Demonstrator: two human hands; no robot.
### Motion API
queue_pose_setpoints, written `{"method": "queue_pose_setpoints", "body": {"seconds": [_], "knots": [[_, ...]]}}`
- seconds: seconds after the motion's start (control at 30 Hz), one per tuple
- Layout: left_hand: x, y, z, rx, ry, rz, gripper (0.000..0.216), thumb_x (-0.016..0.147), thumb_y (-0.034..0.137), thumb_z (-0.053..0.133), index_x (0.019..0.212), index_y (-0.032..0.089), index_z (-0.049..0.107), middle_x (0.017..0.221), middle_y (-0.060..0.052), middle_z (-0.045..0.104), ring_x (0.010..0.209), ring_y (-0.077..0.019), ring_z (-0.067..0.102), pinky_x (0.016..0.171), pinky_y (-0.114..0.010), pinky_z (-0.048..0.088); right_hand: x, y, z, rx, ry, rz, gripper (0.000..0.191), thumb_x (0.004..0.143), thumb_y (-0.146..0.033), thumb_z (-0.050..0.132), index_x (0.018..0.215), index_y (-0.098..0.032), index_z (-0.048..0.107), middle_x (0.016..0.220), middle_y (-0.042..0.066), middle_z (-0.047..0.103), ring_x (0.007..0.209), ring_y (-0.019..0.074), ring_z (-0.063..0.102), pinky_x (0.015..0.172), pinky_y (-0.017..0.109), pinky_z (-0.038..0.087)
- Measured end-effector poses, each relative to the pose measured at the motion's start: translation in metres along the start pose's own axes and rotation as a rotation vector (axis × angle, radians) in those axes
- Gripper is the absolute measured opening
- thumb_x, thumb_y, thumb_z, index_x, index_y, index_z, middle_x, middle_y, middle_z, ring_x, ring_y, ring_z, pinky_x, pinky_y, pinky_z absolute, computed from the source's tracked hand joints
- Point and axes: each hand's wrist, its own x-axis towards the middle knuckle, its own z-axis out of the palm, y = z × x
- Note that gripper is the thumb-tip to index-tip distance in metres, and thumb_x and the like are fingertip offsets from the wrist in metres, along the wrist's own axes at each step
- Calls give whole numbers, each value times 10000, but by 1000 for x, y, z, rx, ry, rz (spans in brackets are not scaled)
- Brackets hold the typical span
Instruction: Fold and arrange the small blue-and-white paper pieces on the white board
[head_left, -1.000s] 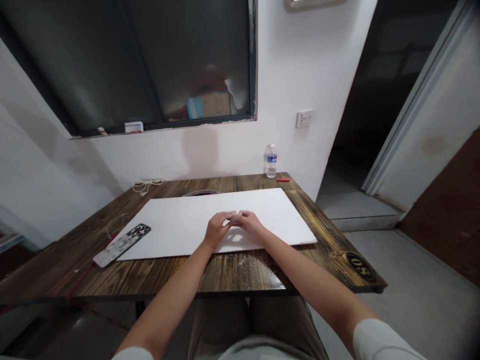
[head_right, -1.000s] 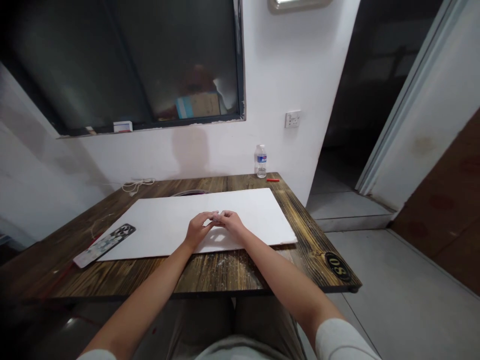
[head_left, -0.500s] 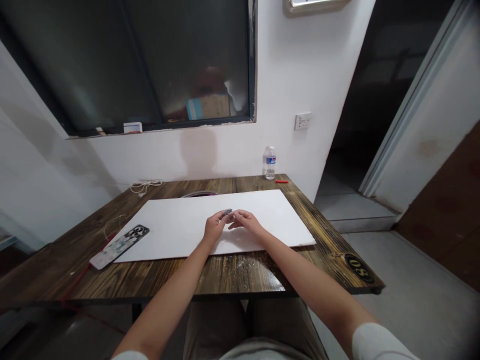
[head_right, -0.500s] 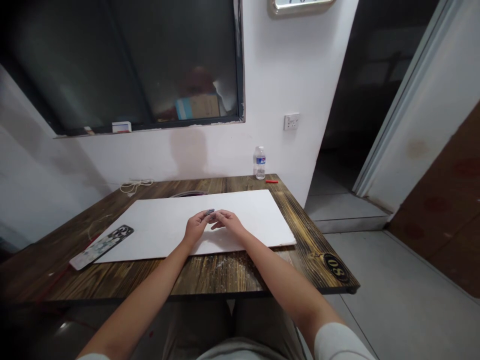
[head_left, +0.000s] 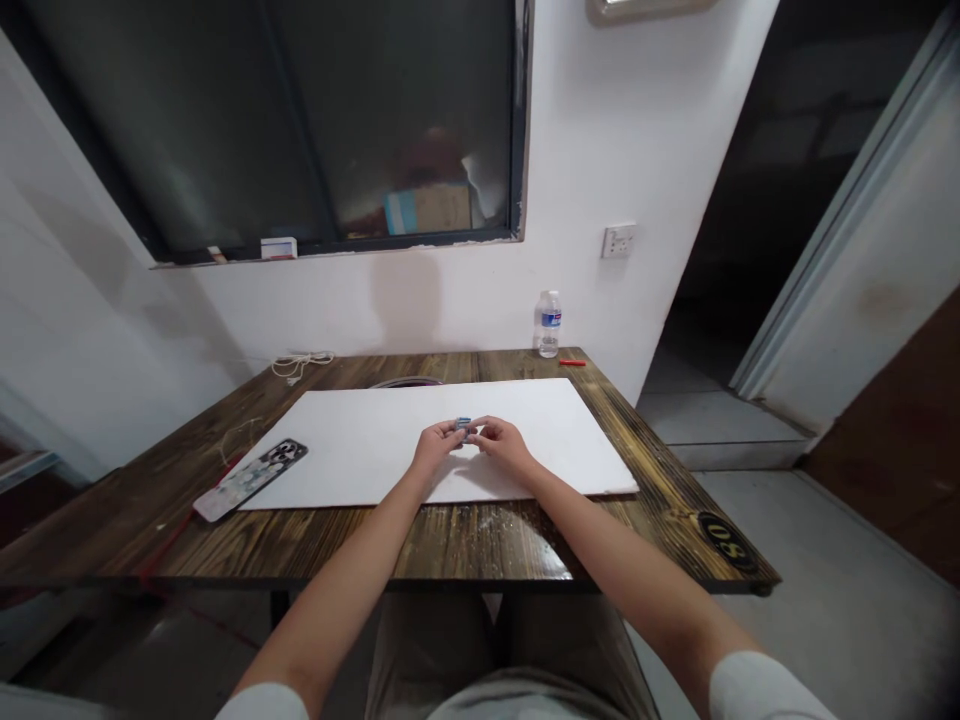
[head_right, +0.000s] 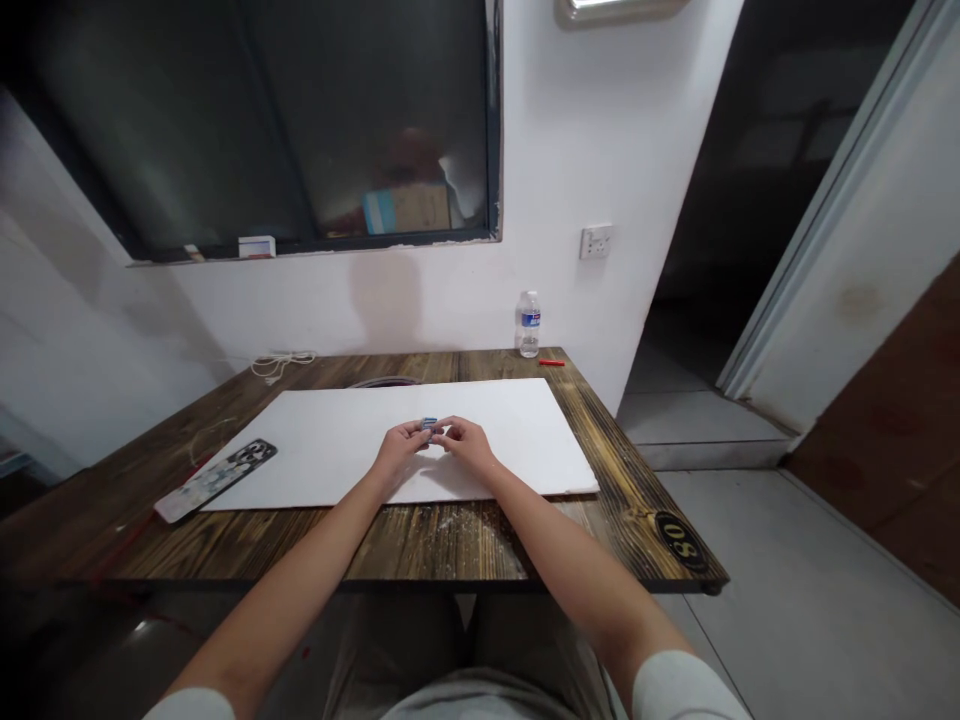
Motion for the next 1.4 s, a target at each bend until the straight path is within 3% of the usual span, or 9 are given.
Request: {"method": "queue_pose_setpoints", "body": {"seconds": [0.23,0.33,0.43,0.57,0.67,0.9,1.07,1.4], "knots": [[-3,3,5,-47,4,-79,405,566,347,850,876,111,740,812,-96,749,680,-149,648,643,-249,488,2,15,0,-126,69,-26,348,636,-414,765,869,-227,588,585,-72,543,560,130,478,552,245,351],[-3,3,5,-88,20,-116,433,526,321,875,872,110,724,748,-72,735,644,-135,637,635,-241,486,2,15,0,-137,76,-17,323,622,-421,770,775,-212,578,619,-55,558,585,128,496,567,248,380],[-3,1,5,-122,30,-147,453,501,308,891,861,107,704,694,-55,716,592,-122,617,596,-231,472,1,12,0,-93,53,24,314,607,-416,781,717,-203,578,670,-35,593,594,127,531,570,250,406],[-3,2,6,-179,57,-168,516,456,297,915,864,108,661,644,-38,696,548,-114,609,538,-207,434,1,11,1,38,-4,48,305,645,-432,754,778,-203,602,700,-25,634,615,140,599,612,265,457],[-5,4,8,-171,68,-168,544,464,311,920,883,117,632,664,-49,708,565,-128,637,537,-201,441,2,13,2,65,-5,41,294,693,-465,710,783,-204,608,677,-21,646,619,144,614,642,276,477],[-9,5,11,-67,5,-153,519,463,261,919,896,124,668,705,-54,717,651,-174,684,601,-243,522,3,15,1,71,85,120,317,644,-478,743,676,-194,607,601,5,658,607,168,624,615,280,482],[-8,4,11,-177,-61,-168,419,588,298,872,918,107,699,820,-98,736,729,-166,686,664,-248,535,6,14,-5,19,96,100,317,653,-488,725,667,-182,644,604,21,668,610,170,624,629,285,478],[-7,5,10,-211,-7,-203,397,522,169,882,864,112,689,717,-51,710,596,-106,623,562,-197,472,9,14,-10,-193,97,74,229,746,-422,642,712,-198,675,582,-1,642,589,165,616,648,281,458]]}}
